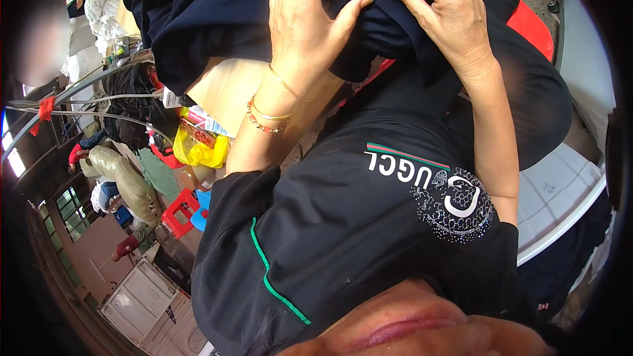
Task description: Trimming loose threads from navy blue garments using specialized thread snips.
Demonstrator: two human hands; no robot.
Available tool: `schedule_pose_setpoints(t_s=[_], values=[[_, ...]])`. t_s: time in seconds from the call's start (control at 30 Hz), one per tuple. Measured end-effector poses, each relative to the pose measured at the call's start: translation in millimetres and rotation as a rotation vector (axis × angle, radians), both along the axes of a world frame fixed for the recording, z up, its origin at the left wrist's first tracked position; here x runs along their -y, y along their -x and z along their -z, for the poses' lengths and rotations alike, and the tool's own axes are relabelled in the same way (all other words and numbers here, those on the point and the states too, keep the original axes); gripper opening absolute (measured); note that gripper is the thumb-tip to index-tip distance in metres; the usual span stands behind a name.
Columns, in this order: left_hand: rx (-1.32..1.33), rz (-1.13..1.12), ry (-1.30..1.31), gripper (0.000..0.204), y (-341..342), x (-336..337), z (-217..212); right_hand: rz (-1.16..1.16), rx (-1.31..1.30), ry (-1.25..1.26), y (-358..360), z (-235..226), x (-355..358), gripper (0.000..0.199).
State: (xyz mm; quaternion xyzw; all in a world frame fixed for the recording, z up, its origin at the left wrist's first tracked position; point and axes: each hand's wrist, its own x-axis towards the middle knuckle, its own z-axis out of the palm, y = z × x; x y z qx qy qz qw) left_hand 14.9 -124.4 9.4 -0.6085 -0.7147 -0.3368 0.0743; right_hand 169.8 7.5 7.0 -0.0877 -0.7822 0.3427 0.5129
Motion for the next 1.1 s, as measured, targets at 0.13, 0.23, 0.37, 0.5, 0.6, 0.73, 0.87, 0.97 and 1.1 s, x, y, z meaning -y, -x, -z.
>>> schedule_pose_setpoints(t_s=[0.13, 0.23, 0.37, 0.5, 0.6, 0.73, 0.87, 0.97, 1.1], values=[[-0.005, -0.002, -0.014, 0.048, 1, -3, 1, 0.163, 0.45, -0.127, -6, -16, 1, 0.03], [0.059, 0.148, -0.283, 0.043, 11, -18, 21, 0.153, 0.474, -0.125, -3, -18, 1, 0.028], [0.147, 0.301, -0.52, 0.043, 12, -24, 28, 0.147, 0.467, -0.116, -2, -20, 1, 0.027], [0.141, 0.294, -0.537, 0.042, 14, -24, 31, 0.094, 0.479, -0.03, -2, -23, 1, 0.025], [0.148, 0.296, -0.546, 0.04, 15, -24, 32, 0.071, 0.477, 0.029, -1, -27, 4, 0.025], [0.136, 0.294, -0.556, 0.038, 16, -25, 32, 0.077, 0.461, 0.032, -2, -27, 4, 0.024], [0.147, 0.293, -0.552, 0.037, 15, -25, 28, 0.09, 0.477, 0.009, -2, -27, 3, 0.025], [-0.026, 0.001, -0.05, 0.042, 6, -3, 8, 0.099, 0.486, -0.037, -3, -25, 1, 0.025], [-0.017, 0.002, -0.067, 0.039, 4, -2, 6, 0.123, 0.506, -0.075, -2, -24, 2, 0.024]])
